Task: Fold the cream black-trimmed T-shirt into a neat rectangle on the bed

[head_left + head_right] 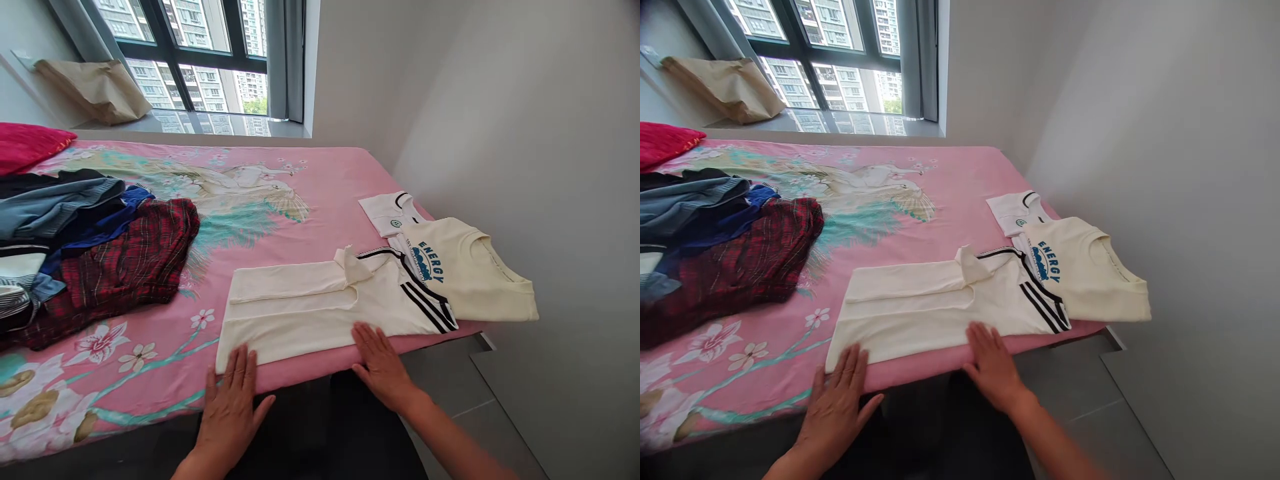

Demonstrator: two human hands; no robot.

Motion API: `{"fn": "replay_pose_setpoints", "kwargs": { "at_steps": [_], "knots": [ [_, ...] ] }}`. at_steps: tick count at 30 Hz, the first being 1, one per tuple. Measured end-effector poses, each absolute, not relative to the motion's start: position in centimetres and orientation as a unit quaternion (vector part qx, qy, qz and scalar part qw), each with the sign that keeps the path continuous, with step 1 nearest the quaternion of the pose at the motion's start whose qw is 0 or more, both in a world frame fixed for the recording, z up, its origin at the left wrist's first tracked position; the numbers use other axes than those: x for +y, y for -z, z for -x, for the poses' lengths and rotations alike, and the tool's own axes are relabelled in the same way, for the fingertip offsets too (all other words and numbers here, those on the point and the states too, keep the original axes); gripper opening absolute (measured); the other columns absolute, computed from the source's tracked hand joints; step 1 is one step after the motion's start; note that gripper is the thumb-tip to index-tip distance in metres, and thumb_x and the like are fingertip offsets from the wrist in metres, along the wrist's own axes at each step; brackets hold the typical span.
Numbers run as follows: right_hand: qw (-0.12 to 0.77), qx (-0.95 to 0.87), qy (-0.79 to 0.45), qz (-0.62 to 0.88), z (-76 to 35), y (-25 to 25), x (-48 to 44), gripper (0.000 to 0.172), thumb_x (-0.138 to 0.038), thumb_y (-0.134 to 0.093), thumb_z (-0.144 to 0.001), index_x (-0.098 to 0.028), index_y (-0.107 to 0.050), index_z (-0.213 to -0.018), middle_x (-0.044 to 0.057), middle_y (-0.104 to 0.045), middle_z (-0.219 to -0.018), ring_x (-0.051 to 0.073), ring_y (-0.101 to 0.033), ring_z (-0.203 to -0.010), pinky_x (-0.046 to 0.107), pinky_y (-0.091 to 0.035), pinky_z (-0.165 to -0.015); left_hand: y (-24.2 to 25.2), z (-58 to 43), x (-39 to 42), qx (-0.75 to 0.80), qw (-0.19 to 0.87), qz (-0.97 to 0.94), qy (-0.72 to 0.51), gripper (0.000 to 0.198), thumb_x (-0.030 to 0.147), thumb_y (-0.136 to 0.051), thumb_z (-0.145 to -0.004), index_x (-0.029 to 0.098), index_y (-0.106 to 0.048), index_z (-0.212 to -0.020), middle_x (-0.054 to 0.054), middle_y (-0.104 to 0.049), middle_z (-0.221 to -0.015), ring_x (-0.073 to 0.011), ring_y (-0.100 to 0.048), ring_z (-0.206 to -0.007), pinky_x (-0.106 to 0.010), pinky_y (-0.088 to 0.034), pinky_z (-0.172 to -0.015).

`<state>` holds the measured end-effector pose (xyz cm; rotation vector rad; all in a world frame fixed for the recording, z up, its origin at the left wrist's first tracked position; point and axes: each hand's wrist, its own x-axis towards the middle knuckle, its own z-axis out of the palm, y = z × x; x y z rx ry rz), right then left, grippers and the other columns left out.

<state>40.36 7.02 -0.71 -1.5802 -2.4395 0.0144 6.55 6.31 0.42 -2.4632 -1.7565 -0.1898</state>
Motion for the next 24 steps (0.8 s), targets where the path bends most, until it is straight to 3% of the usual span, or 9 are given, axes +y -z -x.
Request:
{"fn": "replay_pose_setpoints", "kwargs": {
  "at_steps": [5, 8, 11, 15, 19, 24],
  "knots": [
    [0.162, -0.755, 0.051, 0.634, -46.5, 0.5, 5.8, 0.047, -0.036, -0.036, -0.093, -0.018, -0.039, -0.137, 0.010, -0.045, -0.138, 0.026, -0.037, -0.130, 0.052, -0.026, -0.109, -2.6, -2.6, 6.9, -0.609, 0.040, 0.789, 0.077, 0.045, 0.041, -0.043, -0.085, 0.019, -0.056, -0.122, -0.012, -0.051, -0.135, -0.0282, -0.047, -0.123, -0.050, -0.026, -0.106],
    [0.193, -0.769, 0.027, 0.609, -44.1, -0.9, 6.3, 0.044, -0.032, -0.036, -0.093, -0.020, -0.042, -0.135, 0.008, -0.047, -0.136, 0.024, -0.035, -0.132, 0.050, -0.027, -0.110, -3.8, -3.0, 9.7, -0.600, 0.056, 0.789, 0.119, 0.040, 0.032, -0.037, -0.089, 0.018, -0.056, -0.121, -0.010, -0.051, -0.134, -0.0249, -0.045, -0.125, -0.044, -0.031, -0.104],
    [0.191, -0.817, -0.025, 0.543, -40.6, -2.0, 7.2, 0.043, -0.028, -0.038, -0.092, -0.020, -0.042, -0.135, 0.007, -0.047, -0.137, 0.023, -0.033, -0.132, 0.048, -0.030, -0.109, -3.7, -4.1, 12.3, -0.546, 0.037, 0.829, 0.110, 0.042, 0.024, -0.031, -0.091, 0.024, -0.052, -0.127, -0.005, -0.046, -0.140, -0.0214, -0.034, -0.133, -0.043, -0.024, -0.109],
    [0.175, -0.842, -0.077, 0.505, -38.6, -2.2, 8.4, 0.039, -0.022, -0.041, -0.090, -0.018, -0.049, -0.128, 0.008, -0.050, -0.134, 0.023, -0.040, -0.128, 0.047, -0.035, -0.106, -2.5, -4.4, 13.2, -0.588, -0.007, 0.808, 0.044, 0.048, 0.033, -0.034, -0.090, 0.026, -0.039, -0.137, -0.005, -0.032, -0.147, -0.0251, -0.026, -0.137, -0.056, -0.010, -0.110],
    [0.241, -0.790, -0.096, 0.556, -39.6, -2.8, 9.6, 0.029, -0.022, -0.042, -0.090, -0.017, -0.059, -0.112, 0.008, -0.063, -0.112, 0.021, -0.054, -0.110, 0.040, -0.044, -0.097, -2.3, -3.9, 12.8, -0.673, 0.038, 0.738, 0.039, 0.053, 0.032, -0.029, -0.089, 0.013, -0.037, -0.138, -0.012, -0.027, -0.148, -0.0275, -0.023, -0.138, -0.060, -0.005, -0.109],
    [0.325, -0.723, -0.069, 0.605, -40.6, -4.4, 11.6, 0.027, -0.024, -0.039, -0.090, -0.015, -0.059, -0.107, 0.010, -0.062, -0.104, 0.020, -0.055, -0.101, 0.038, -0.045, -0.094, -2.8, -5.0, 12.4, -0.580, 0.017, 0.813, 0.049, 0.053, 0.038, -0.035, -0.088, 0.022, -0.035, -0.139, -0.007, -0.026, -0.150, -0.0253, -0.022, -0.138, -0.057, -0.001, -0.111]
  ]
}}
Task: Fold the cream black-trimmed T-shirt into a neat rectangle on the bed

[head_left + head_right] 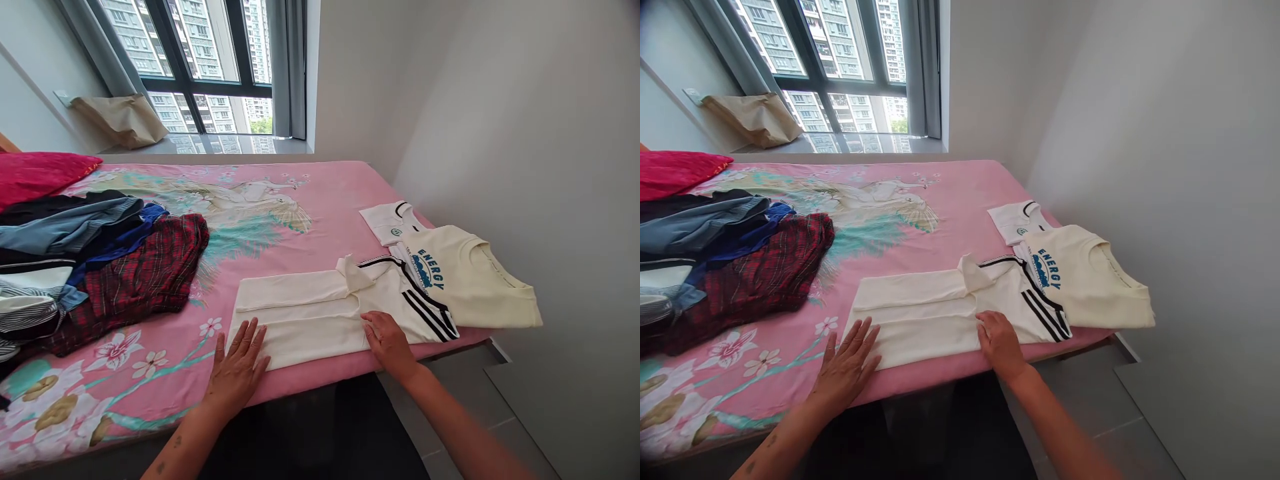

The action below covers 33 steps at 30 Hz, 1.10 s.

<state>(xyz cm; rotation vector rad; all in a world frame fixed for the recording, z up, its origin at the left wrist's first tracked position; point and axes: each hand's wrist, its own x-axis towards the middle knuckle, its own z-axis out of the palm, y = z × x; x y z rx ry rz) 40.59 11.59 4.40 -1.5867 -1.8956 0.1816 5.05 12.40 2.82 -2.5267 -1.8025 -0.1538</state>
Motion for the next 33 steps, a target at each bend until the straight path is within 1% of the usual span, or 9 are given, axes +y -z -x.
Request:
{"fn": "replay_pose_setpoints", "kwargs": {
  "at_steps": [4, 8, 12, 16, 19, 21, 23, 28, 33],
  "knots": [
    [0.322, -0.721, -0.045, 0.612, -41.5, -4.1, 13.2, 0.029, -0.022, -0.038, -0.089, -0.015, -0.057, -0.110, 0.010, -0.060, -0.107, 0.021, -0.053, -0.105, 0.039, -0.044, -0.096, -2.7, -6.0, 12.6, -0.617, -0.033, 0.786, 0.037, 0.056, 0.042, -0.039, -0.085, 0.017, -0.040, -0.136, -0.012, -0.034, -0.146, -0.0293, -0.029, -0.135, -0.062, -0.009, -0.107],
    [0.309, -0.703, -0.026, 0.640, -42.5, -2.3, 15.0, 0.035, -0.021, -0.037, -0.088, -0.011, -0.053, -0.117, 0.015, -0.057, -0.115, 0.024, -0.049, -0.113, 0.045, -0.042, -0.099, -4.1, -8.7, 14.5, -0.585, -0.064, 0.795, 0.150, 0.041, 0.039, -0.042, -0.086, 0.020, -0.056, -0.120, -0.011, -0.052, -0.133, -0.0261, -0.044, -0.126, -0.052, -0.023, -0.107],
    [0.295, -0.701, -0.028, 0.649, -42.5, -1.1, 16.0, 0.039, -0.019, -0.035, -0.089, -0.006, -0.051, -0.122, 0.018, -0.054, -0.123, 0.025, -0.046, -0.120, 0.046, -0.039, -0.103, -6.8, -14.9, 18.0, -0.531, -0.208, 0.787, 0.234, 0.043, 0.044, -0.048, -0.082, 0.020, -0.059, -0.117, -0.010, -0.058, -0.126, -0.0252, -0.049, -0.120, -0.043, -0.036, -0.101],
    [0.274, -0.714, -0.045, 0.642, -42.1, -1.8, 15.9, 0.037, -0.017, -0.036, -0.089, -0.010, -0.054, -0.120, 0.013, -0.059, -0.119, 0.022, -0.050, -0.116, 0.042, -0.039, -0.104, -8.7, -22.2, 22.9, -0.540, -0.392, 0.697, 0.262, 0.048, 0.049, -0.059, -0.070, 0.020, -0.064, -0.108, -0.010, -0.061, -0.121, -0.0275, -0.052, -0.115, -0.037, -0.041, -0.094],
    [0.264, -0.718, -0.080, 0.639, -42.3, -3.0, 16.0, 0.035, -0.017, -0.037, -0.089, -0.013, -0.055, -0.119, 0.011, -0.060, -0.119, 0.021, -0.050, -0.116, 0.041, -0.037, -0.105, -8.8, -26.6, 26.7, -0.538, -0.464, 0.656, 0.253, 0.042, 0.053, -0.065, -0.062, 0.017, -0.069, -0.084, -0.009, -0.070, -0.093, -0.0288, -0.061, -0.095, -0.035, -0.046, -0.078],
    [0.264, -0.722, -0.103, 0.632, -42.7, -3.6, 16.3, 0.035, -0.016, -0.037, -0.089, -0.013, -0.055, -0.118, 0.010, -0.060, -0.119, 0.020, -0.049, -0.117, 0.039, -0.037, -0.105, -8.5, -28.7, 28.7, -0.534, -0.498, 0.641, 0.236, 0.038, 0.052, -0.067, -0.059, 0.016, -0.068, -0.069, -0.008, -0.069, -0.073, -0.0274, -0.063, -0.077, -0.033, -0.046, -0.065],
    [0.263, -0.724, -0.122, 0.625, -43.3, -3.8, 16.8, 0.036, -0.016, -0.036, -0.089, -0.013, -0.054, -0.120, 0.010, -0.060, -0.120, 0.019, -0.049, -0.118, 0.038, -0.037, -0.105, -8.3, -30.2, 30.1, -0.531, -0.533, 0.616, 0.233, 0.038, 0.052, -0.066, -0.058, 0.015, -0.066, -0.065, -0.009, -0.067, -0.065, -0.0249, -0.062, -0.067, -0.032, -0.045, -0.059],
    [0.240, -0.738, -0.148, 0.613, -44.7, -3.1, 18.9, 0.041, -0.012, -0.036, -0.087, -0.012, -0.052, -0.124, 0.010, -0.056, -0.126, 0.018, -0.045, -0.122, 0.037, -0.033, -0.107, -9.4, -31.1, 31.9, -0.492, -0.603, 0.568, 0.268, 0.047, 0.056, -0.062, -0.061, 0.012, -0.065, -0.076, -0.008, -0.067, -0.071, -0.0199, -0.061, -0.067, -0.031, -0.044, -0.064],
    [0.164, -0.767, -0.165, 0.598, -45.2, -3.5, 22.1, 0.041, -0.006, -0.044, -0.079, -0.018, -0.060, -0.115, 0.005, -0.053, -0.130, 0.016, -0.043, -0.123, 0.029, -0.034, -0.104, -11.4, -30.8, 32.8, -0.463, -0.639, 0.551, 0.271, 0.048, 0.054, -0.067, -0.057, 0.011, -0.066, -0.077, -0.010, -0.068, -0.080, -0.0225, -0.061, -0.077, -0.033, -0.044, -0.071]
  ]
}}
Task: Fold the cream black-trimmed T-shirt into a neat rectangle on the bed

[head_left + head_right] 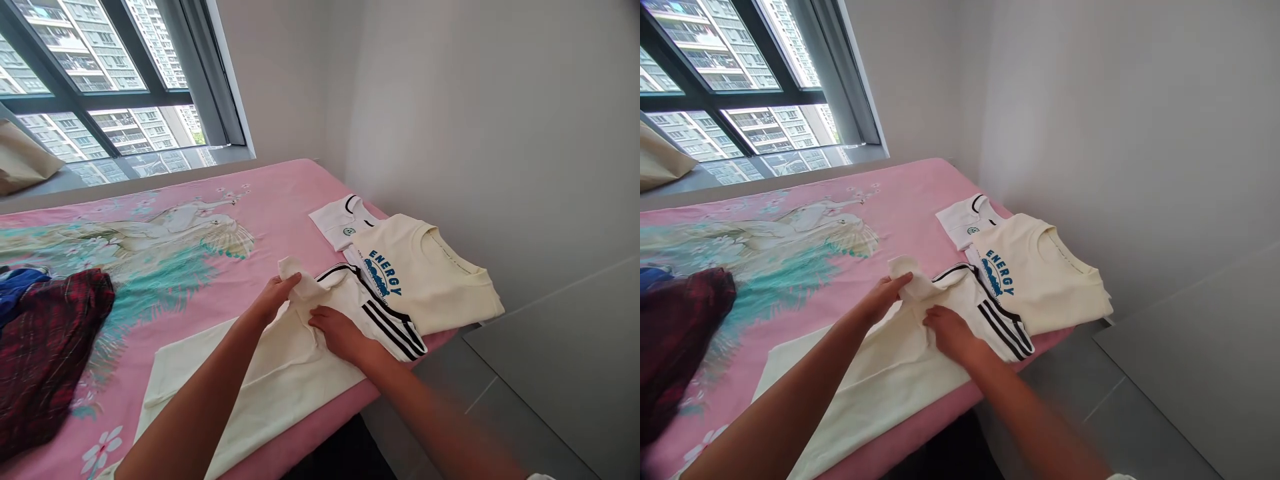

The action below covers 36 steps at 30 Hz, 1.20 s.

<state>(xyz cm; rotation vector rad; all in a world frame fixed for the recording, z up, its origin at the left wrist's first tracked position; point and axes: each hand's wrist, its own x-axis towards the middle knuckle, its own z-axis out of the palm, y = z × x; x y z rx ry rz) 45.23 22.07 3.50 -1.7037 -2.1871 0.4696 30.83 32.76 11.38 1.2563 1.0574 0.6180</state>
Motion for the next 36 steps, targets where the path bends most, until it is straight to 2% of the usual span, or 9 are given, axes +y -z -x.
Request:
{"fn": "replay_pose_setpoints", "kwargs": {
  "at_steps": [4, 9, 14, 17, 20, 23, 28, 31, 36],
  "knots": [
    [0.153, -0.731, -0.148, 0.648, -45.2, -4.6, 24.6, 0.038, -0.010, -0.040, -0.083, -0.021, -0.058, -0.114, 0.007, -0.056, -0.122, 0.020, -0.049, -0.112, 0.032, -0.042, -0.091, -12.2, -30.9, 32.7, 0.451, 0.652, -0.549, -0.264, 0.046, 0.050, -0.066, -0.062, 0.010, -0.068, -0.084, -0.010, -0.068, -0.081, -0.0227, -0.061, -0.078, -0.033, -0.044, -0.070],
    [0.112, -0.673, -0.146, 0.716, -44.9, -5.1, 26.5, 0.036, -0.018, -0.040, -0.086, -0.020, -0.053, -0.119, 0.014, -0.054, -0.116, 0.027, -0.054, -0.102, 0.037, -0.045, -0.079, -12.5, -31.0, 32.2, 0.452, 0.647, -0.543, -0.287, 0.038, 0.047, -0.067, -0.064, 0.013, -0.068, -0.080, -0.004, -0.065, -0.071, -0.0163, -0.057, -0.066, -0.027, -0.042, -0.063],
    [0.077, -0.659, -0.183, 0.726, -44.8, -5.6, 27.2, 0.029, -0.021, -0.042, -0.084, -0.018, -0.056, -0.110, 0.011, -0.064, -0.100, 0.024, -0.061, -0.090, 0.034, -0.044, -0.074, -12.9, -31.0, 31.8, 0.462, 0.646, -0.538, -0.284, 0.038, 0.050, -0.066, -0.065, 0.013, -0.066, -0.076, -0.001, -0.062, -0.064, -0.0134, -0.053, -0.058, -0.026, -0.039, -0.057],
    [0.070, -0.648, -0.190, 0.734, -44.8, -5.7, 27.3, 0.028, -0.023, -0.036, -0.088, -0.016, -0.058, -0.103, 0.012, -0.066, -0.096, 0.025, -0.063, -0.088, 0.034, -0.044, -0.072, -12.9, -31.0, 31.8, 0.456, 0.657, -0.527, -0.286, 0.040, 0.050, -0.066, -0.066, 0.012, -0.066, -0.081, -0.002, -0.062, -0.066, -0.0151, -0.055, -0.063, -0.027, -0.041, -0.062],
    [0.074, -0.640, -0.195, 0.739, -44.8, -5.5, 27.3, 0.033, -0.023, -0.032, -0.089, -0.017, -0.054, -0.113, 0.012, -0.066, -0.100, 0.025, -0.062, -0.091, 0.035, -0.044, -0.073, -12.9, -30.9, 31.7, 0.447, 0.663, -0.523, -0.294, 0.042, 0.050, -0.066, -0.066, 0.012, -0.067, -0.085, -0.003, -0.064, -0.069, -0.0173, -0.058, -0.067, -0.029, -0.043, -0.066],
    [0.072, -0.643, -0.214, 0.732, -45.1, -5.2, 27.2, 0.038, -0.022, -0.041, -0.083, -0.022, -0.049, -0.121, 0.009, -0.066, -0.105, 0.024, -0.062, -0.092, 0.033, -0.044, -0.075, -13.0, -31.0, 31.6, 0.448, 0.663, -0.523, -0.295, 0.041, 0.050, -0.066, -0.065, 0.013, -0.067, -0.081, -0.002, -0.063, -0.067, -0.0168, -0.057, -0.064, -0.028, -0.042, -0.064],
    [0.063, -0.651, -0.233, 0.720, -45.5, -5.5, 27.5, 0.030, -0.023, -0.052, -0.073, -0.021, -0.061, -0.101, 0.008, -0.067, -0.099, 0.023, -0.063, -0.088, 0.030, -0.044, -0.072, -13.2, -31.1, 31.3, 0.466, 0.643, -0.531, -0.296, 0.039, 0.051, -0.066, -0.064, 0.013, -0.065, -0.070, -0.001, -0.058, -0.058, -0.0137, -0.051, -0.055, -0.027, -0.039, -0.057],
    [0.071, -0.647, -0.220, 0.726, -45.5, -5.7, 27.5, 0.023, -0.026, -0.051, -0.075, -0.020, -0.062, -0.094, 0.009, -0.068, -0.095, 0.024, -0.063, -0.086, 0.031, -0.044, -0.071, -13.0, -31.0, 31.3, 0.462, 0.648, -0.529, -0.295, 0.039, 0.051, -0.066, -0.065, 0.012, -0.066, -0.074, -0.001, -0.060, -0.061, -0.0146, -0.053, -0.058, -0.027, -0.040, -0.059],
    [0.110, -0.633, -0.176, 0.746, -45.1, -5.6, 26.8, 0.033, -0.023, -0.041, -0.084, -0.017, -0.051, -0.114, 0.010, -0.066, -0.093, 0.024, -0.062, -0.086, 0.034, -0.043, -0.073, -12.3, -30.7, 31.5, 0.426, 0.661, -0.538, -0.303, 0.042, 0.052, -0.063, -0.069, 0.013, -0.067, -0.086, -0.003, -0.063, -0.070, -0.0172, -0.056, -0.067, -0.029, -0.043, -0.066]
  ]
}}
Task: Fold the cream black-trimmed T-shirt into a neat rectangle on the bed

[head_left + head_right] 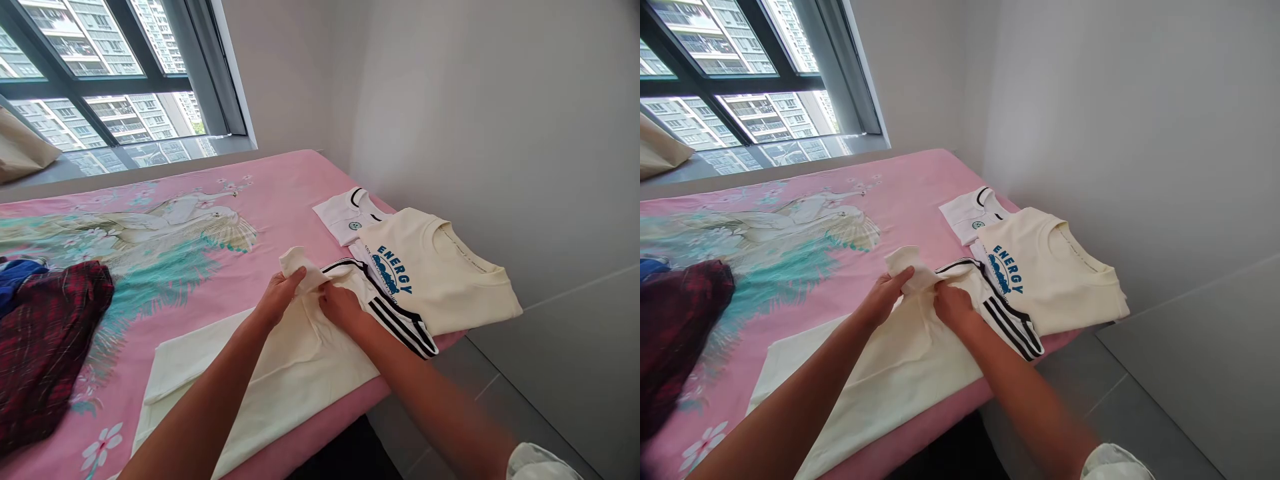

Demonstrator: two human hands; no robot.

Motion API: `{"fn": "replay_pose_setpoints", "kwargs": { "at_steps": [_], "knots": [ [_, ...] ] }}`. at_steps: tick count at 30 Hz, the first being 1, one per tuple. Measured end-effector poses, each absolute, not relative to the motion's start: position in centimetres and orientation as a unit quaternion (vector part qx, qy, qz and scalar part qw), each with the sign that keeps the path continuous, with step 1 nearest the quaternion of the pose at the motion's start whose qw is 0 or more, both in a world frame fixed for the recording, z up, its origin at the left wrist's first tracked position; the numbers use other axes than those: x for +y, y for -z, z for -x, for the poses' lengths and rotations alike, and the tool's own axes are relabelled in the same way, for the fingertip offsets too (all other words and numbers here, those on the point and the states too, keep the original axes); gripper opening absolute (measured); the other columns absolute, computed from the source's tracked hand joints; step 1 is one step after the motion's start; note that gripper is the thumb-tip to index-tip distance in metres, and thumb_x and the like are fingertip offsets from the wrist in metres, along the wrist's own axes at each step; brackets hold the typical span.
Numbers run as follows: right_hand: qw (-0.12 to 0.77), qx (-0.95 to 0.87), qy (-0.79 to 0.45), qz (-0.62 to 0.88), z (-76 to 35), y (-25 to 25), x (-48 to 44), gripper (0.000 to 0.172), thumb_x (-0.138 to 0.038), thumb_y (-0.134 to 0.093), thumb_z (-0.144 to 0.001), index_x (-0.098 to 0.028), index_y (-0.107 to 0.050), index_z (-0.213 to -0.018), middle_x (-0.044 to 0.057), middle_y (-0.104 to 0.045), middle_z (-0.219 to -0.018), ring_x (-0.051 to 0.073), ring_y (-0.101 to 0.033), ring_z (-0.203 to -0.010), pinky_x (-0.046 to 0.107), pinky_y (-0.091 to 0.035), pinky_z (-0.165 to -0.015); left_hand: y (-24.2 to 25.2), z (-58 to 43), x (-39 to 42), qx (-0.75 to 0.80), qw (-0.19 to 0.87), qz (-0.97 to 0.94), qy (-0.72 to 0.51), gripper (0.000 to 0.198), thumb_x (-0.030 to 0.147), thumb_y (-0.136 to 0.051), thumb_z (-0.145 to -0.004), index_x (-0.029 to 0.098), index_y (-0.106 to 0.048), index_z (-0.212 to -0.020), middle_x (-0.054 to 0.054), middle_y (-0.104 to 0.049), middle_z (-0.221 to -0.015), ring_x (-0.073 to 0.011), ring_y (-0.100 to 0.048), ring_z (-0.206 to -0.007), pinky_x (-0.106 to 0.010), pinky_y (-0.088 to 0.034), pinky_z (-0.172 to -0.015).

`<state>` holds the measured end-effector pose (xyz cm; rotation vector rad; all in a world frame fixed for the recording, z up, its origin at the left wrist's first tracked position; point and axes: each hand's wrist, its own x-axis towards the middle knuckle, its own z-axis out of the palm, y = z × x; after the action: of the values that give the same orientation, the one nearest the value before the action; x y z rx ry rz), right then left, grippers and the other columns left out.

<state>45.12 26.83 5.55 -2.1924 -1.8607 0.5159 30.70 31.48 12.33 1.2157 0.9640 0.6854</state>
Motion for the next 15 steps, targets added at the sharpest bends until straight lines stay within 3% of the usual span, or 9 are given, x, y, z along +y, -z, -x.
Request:
{"fn": "replay_pose_setpoints", "kwargs": {
  "at_steps": [2, 6, 9, 12, 15],
  "knots": [
    [0.127, -0.633, -0.160, 0.746, -44.6, -5.5, 25.9, 0.035, -0.021, -0.039, -0.086, -0.017, -0.046, -0.119, 0.010, -0.065, -0.097, 0.024, -0.060, -0.089, 0.034, -0.043, -0.075, -12.3, -30.7, 31.4, 0.429, 0.657, -0.539, -0.308, 0.043, 0.051, -0.063, -0.069, 0.012, -0.067, -0.086, -0.003, -0.063, -0.070, -0.0166, -0.056, -0.066, -0.029, -0.043, -0.067],
    [0.158, -0.680, -0.139, 0.702, -42.9, -4.8, 22.9, 0.025, -0.028, -0.042, -0.088, -0.020, -0.053, -0.109, 0.010, -0.057, -0.115, 0.023, -0.051, -0.108, 0.034, -0.041, -0.088, -12.6, -30.7, 31.1, 0.450, 0.643, -0.545, -0.294, 0.042, 0.052, -0.063, -0.068, 0.012, -0.067, -0.079, -0.003, -0.061, -0.067, -0.0157, -0.053, -0.063, -0.027, -0.040, -0.062],
    [0.178, -0.738, -0.116, 0.640, -41.7, -3.3, 20.8, 0.039, -0.036, -0.045, -0.088, -0.019, -0.047, -0.124, 0.011, -0.042, -0.137, 0.026, -0.034, -0.128, 0.044, -0.023, -0.107, -12.7, -30.8, 31.1, 0.456, 0.639, -0.545, -0.294, 0.041, 0.053, -0.063, -0.068, 0.013, -0.067, -0.075, -0.002, -0.061, -0.065, -0.0148, -0.052, -0.061, -0.026, -0.040, -0.060],
    [0.176, -0.741, -0.117, 0.637, -41.1, -2.4, 20.3, 0.058, -0.046, -0.040, -0.090, -0.017, -0.030, -0.140, 0.012, -0.023, -0.149, 0.029, -0.014, -0.138, 0.054, -0.004, -0.110, -12.6, -30.9, 30.9, 0.461, 0.632, -0.547, -0.298, 0.041, 0.053, -0.063, -0.068, 0.012, -0.067, -0.075, -0.002, -0.060, -0.062, -0.0135, -0.050, -0.058, -0.026, -0.039, -0.059],
    [0.176, -0.725, -0.149, 0.649, -41.5, -3.2, 21.1, 0.058, -0.045, -0.032, -0.092, -0.014, -0.027, -0.140, 0.013, -0.030, -0.146, 0.026, -0.021, -0.136, 0.050, -0.012, -0.110, -12.5, -30.9, 30.7, 0.459, 0.632, -0.548, -0.298, 0.043, 0.052, -0.063, -0.068, 0.012, -0.069, -0.080, -0.003, -0.061, -0.065, -0.0143, -0.051, -0.060, -0.026, -0.039, -0.060]
  ]
}}
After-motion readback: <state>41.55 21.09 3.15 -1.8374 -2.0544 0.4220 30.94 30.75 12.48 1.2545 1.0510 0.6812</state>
